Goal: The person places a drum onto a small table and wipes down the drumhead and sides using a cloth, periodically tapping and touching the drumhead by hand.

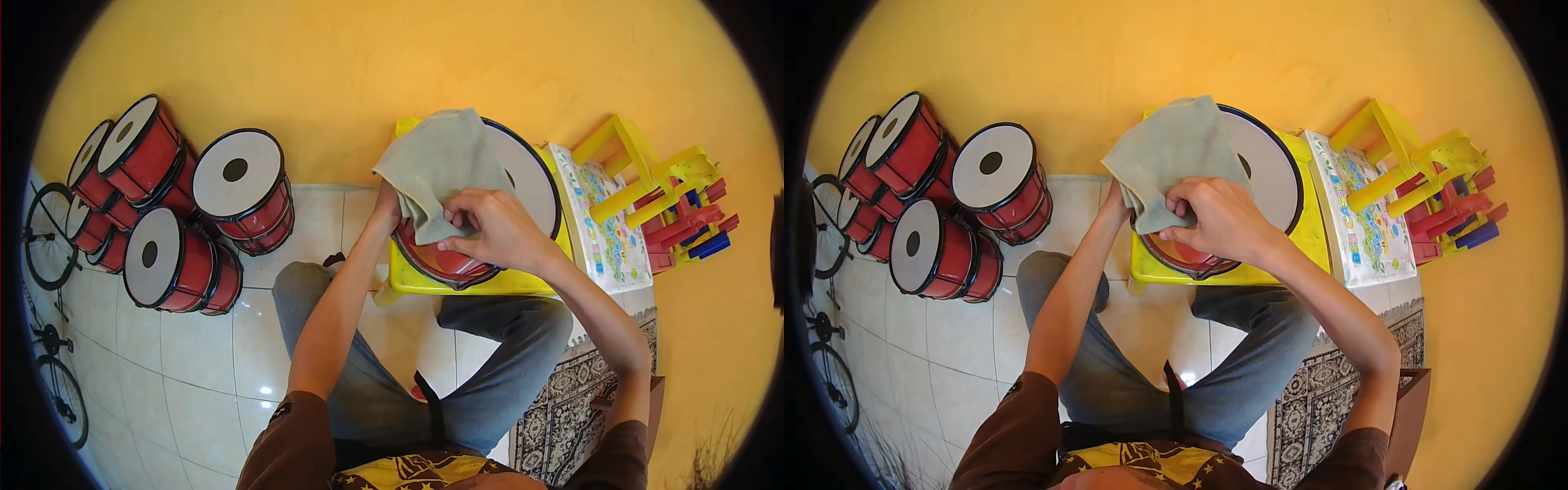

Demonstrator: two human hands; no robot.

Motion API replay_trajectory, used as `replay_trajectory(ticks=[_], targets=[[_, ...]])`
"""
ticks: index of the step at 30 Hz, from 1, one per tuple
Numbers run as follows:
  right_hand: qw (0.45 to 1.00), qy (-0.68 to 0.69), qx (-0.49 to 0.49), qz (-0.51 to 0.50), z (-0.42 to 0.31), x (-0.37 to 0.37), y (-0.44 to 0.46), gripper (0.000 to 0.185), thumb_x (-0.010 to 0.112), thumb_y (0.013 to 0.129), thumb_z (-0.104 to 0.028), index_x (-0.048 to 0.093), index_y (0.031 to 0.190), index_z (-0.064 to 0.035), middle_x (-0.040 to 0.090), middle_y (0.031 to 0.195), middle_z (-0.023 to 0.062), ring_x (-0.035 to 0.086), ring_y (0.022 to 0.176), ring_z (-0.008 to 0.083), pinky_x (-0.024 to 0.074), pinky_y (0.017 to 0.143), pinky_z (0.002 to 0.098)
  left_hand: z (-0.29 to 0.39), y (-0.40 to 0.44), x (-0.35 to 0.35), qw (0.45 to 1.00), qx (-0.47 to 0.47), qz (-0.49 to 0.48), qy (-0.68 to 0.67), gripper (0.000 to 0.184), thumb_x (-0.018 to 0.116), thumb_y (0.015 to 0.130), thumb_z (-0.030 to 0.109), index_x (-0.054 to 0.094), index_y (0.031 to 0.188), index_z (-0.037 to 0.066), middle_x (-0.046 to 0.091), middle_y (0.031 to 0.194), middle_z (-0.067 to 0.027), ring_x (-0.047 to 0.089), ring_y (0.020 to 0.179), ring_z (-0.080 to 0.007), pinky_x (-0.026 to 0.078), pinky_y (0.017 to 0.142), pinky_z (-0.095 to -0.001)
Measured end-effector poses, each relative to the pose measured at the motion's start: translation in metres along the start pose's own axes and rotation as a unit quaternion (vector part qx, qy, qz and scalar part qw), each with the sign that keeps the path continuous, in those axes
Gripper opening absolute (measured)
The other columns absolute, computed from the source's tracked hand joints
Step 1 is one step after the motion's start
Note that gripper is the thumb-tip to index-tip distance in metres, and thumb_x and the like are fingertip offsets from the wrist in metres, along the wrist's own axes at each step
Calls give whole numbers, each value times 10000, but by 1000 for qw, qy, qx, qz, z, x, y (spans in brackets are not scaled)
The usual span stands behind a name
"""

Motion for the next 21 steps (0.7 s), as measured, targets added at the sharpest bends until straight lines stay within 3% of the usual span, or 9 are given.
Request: replay_trajectory(ticks=[5,11,13,16,19,21], targets=[[1000,-14,11,-4,-2,-4,-19,244,744,777,-201,649,845,14,653,809,149,640,759,346,495,678,416,2,-4,-2,998,16,23,57,438,489,1012,290,468,1370,39,587,1292,-97,586,1143,-187,515,922,-352],[997,-70,8,6,6,-8,-41,203,652,862,-162,663,849,40,612,805,176,624,779,373,493,692,449,-4,4,-16,995,50,-5,81,430,504,1002,288,494,1347,32,599,1277,-93,599,1114,-174,511,925,-340],[996,-85,8,8,7,-13,-49,202,647,871,-161,670,845,37,601,816,171,618,806,367,492,705,453,-2,4,-12,994,70,-22,84,429,504,1001,295,503,1339,31,605,1268,-93,605,1102,-172,509,928,-335],[995,-98,6,10,11,-21,-62,207,646,877,-170,679,840,31,598,840,158,608,853,350,492,732,447,3,-5,-3,1000,-7,20,18,394,480,1008,322,581,1245,25,653,1155,-88,624,1022,-160,512,882,-315],[995,-89,37,7,22,-29,-75,211,650,879,-185,690,841,18,598,856,142,599,882,326,490,759,432,11,0,4,995,4,-48,85,387,439,1018,325,641,1136,17,679,1036,-77,627,934,-150,509,815,-305],[995,-85,53,6,29,-33,-81,212,655,879,-197,692,841,9,591,860,135,595,886,317,489,768,423,20,-6,12,991,56,-41,112,390,426,1016,316,655,1087,8,677,996,-71,615,900,-140,496,785,-299]])
Point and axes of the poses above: each hand's wrist, its own y-axis towards the middle knuckle, its own x-axis out of the palm, z = x × y, the point moved 5 cm from there along y, towards the middle knuckle
